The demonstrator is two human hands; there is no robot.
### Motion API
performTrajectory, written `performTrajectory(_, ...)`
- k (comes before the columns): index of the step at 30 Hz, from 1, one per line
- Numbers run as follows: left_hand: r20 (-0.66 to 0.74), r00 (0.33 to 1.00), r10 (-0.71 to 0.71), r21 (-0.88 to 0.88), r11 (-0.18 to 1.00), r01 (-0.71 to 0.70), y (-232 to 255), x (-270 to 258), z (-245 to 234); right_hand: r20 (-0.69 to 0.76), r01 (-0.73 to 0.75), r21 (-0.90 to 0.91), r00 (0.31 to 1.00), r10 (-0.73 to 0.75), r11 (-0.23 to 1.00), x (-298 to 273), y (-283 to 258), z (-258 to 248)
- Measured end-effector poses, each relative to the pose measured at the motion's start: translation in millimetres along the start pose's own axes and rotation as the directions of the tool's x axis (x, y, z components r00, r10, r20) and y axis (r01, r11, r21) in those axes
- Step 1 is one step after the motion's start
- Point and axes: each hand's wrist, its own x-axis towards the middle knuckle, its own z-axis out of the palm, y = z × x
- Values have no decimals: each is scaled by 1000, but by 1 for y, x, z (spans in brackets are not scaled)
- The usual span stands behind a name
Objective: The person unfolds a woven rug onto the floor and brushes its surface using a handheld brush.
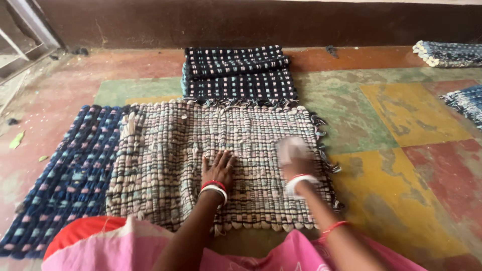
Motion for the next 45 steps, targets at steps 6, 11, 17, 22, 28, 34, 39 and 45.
performTrajectory(6, 203, 978, -53, 34, 998, 47, 8, -28, -49, 177, 372, -243, 925, -336, 896, -102, -88, 24)
performTrajectory(11, 210, 977, -38, 71, 997, 24, 7, -31, -50, -57, 228, -243, 967, -248, 943, -40, -14, -3)
performTrajectory(17, 212, 976, -49, 13, 999, 48, 8, -29, -42, -55, -42, -270, 998, 28, 962, -17, 38, -35)
performTrajectory(22, 184, 981, -63, 39, 998, 57, 11, -29, -41, 26, 207, -238, 978, -207, 949, -74, -28, 6)
performTrajectory(28, 207, 976, -69, 70, 996, 56, 11, -33, -47, 240, 381, -242, 915, -325, 892, -120, -78, 9)
performTrajectory(34, 212, 977, -40, 23, 999, 35, 5, -27, -34, 66, 134, -346, 991, -119, 929, -42, 19, -23)
performTrajectory(39, 169, 984, -51, 20, 999, 48, 4, -27, -24, -7, -9, -211, 1000, 8, 978, -6, 85, -25)
performTrajectory(45, 111, 990, -85, -6, 996, 86, 8, -33, -19, 61, 265, -268, 964, -258, 926, -82, -4, 32)
